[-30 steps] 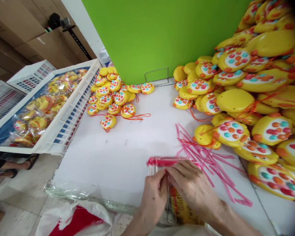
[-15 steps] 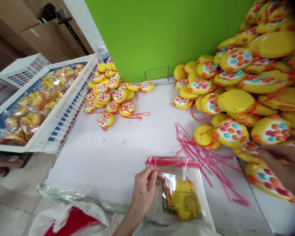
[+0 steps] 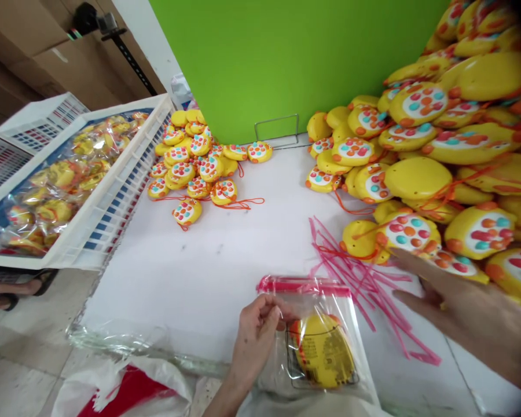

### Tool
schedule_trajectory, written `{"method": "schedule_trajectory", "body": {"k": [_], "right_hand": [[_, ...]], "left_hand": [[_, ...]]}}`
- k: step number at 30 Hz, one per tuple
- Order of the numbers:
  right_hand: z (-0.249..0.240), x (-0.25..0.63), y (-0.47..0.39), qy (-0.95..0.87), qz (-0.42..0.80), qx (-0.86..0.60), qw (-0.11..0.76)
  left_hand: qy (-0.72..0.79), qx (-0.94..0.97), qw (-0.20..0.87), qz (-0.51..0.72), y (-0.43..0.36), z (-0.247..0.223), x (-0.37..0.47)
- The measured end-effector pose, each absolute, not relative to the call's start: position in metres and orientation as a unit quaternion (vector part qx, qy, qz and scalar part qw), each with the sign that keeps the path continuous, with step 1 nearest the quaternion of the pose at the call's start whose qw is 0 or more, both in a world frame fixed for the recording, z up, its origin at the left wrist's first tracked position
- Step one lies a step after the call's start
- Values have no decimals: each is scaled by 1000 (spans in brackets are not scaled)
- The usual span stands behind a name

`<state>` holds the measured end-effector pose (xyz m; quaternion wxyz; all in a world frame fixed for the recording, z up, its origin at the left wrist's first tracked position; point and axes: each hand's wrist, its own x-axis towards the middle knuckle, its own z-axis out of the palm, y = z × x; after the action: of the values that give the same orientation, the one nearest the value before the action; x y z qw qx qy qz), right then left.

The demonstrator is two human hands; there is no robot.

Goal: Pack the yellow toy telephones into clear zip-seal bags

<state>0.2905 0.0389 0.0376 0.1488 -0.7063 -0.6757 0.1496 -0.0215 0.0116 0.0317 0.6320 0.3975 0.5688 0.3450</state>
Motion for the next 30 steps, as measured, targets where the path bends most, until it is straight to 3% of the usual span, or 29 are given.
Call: {"method": "schedule_trajectory", "body": {"k": [7,13,21,30], "right_hand": [[41,216,47,-680,371,-614,152],[23,209,55,-650,497,-551,163],[10,218,33,-633,506,-550,199],[8,220,15,-689,426,-541,224]], "left_hand": [[558,391,642,352,10,32,-19],[563,398,636,346,10,29,-21],[576,353,646,354,7,21,-30],[616,385,604,328,2,31,-31]]}}
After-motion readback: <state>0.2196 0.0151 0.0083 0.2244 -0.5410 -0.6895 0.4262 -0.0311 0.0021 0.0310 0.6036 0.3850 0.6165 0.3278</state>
